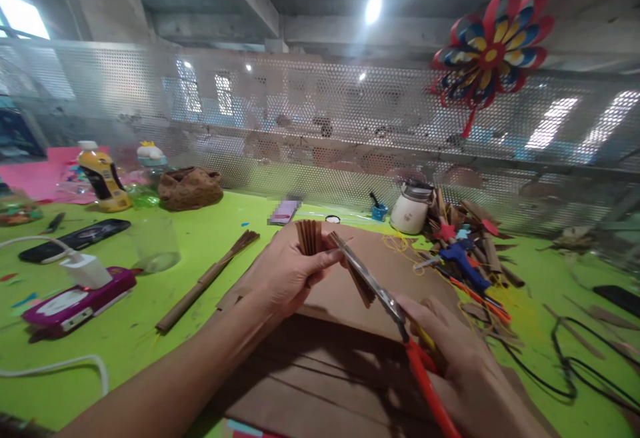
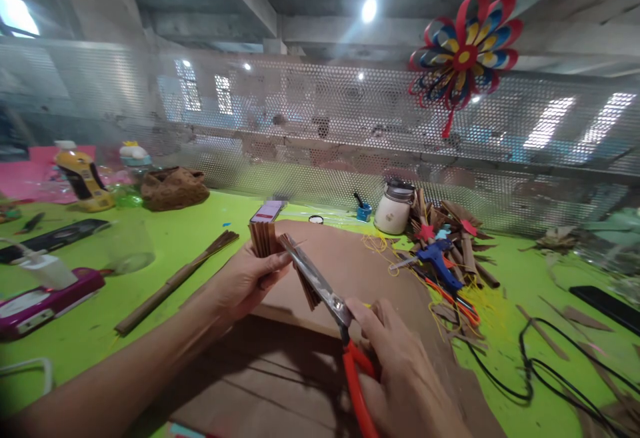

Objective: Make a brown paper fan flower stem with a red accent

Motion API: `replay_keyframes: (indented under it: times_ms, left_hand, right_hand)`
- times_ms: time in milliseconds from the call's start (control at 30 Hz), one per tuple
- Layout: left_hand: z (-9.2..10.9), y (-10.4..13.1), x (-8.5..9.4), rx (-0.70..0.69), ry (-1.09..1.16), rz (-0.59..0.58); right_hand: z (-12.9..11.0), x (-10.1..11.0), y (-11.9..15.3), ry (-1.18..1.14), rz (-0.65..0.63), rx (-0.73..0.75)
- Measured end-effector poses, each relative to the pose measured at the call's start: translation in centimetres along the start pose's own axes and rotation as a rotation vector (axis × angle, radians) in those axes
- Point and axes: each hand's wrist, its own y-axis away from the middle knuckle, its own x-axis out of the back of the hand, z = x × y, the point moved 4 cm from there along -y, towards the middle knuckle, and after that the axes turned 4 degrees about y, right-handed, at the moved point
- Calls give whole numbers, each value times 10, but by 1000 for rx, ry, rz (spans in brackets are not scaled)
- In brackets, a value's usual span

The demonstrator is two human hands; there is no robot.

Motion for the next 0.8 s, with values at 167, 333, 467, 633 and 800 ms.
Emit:
replay_keyframes:
  times_ms: [167, 333, 467, 633, 800]
  left_hand:
    - [1, 1, -2, -5, -2, -18]
    - [1, 1, -2, -14, -2, -30]
    - [2, 1, -2, -25, -11, -48]
    - [2, 0, -2, -27, -24, -53]
    - [2, 0, -2, -9, -29, -38]
  right_hand:
    - [3, -5, 1, -36, -52, -7]
    - [5, -6, 2, 5, -83, 25]
    - [5, -2, 3, 60, -38, 19]
    - [2, -1, 2, 120, -22, 56]
    - [3, -1, 3, 141, 2, 71]
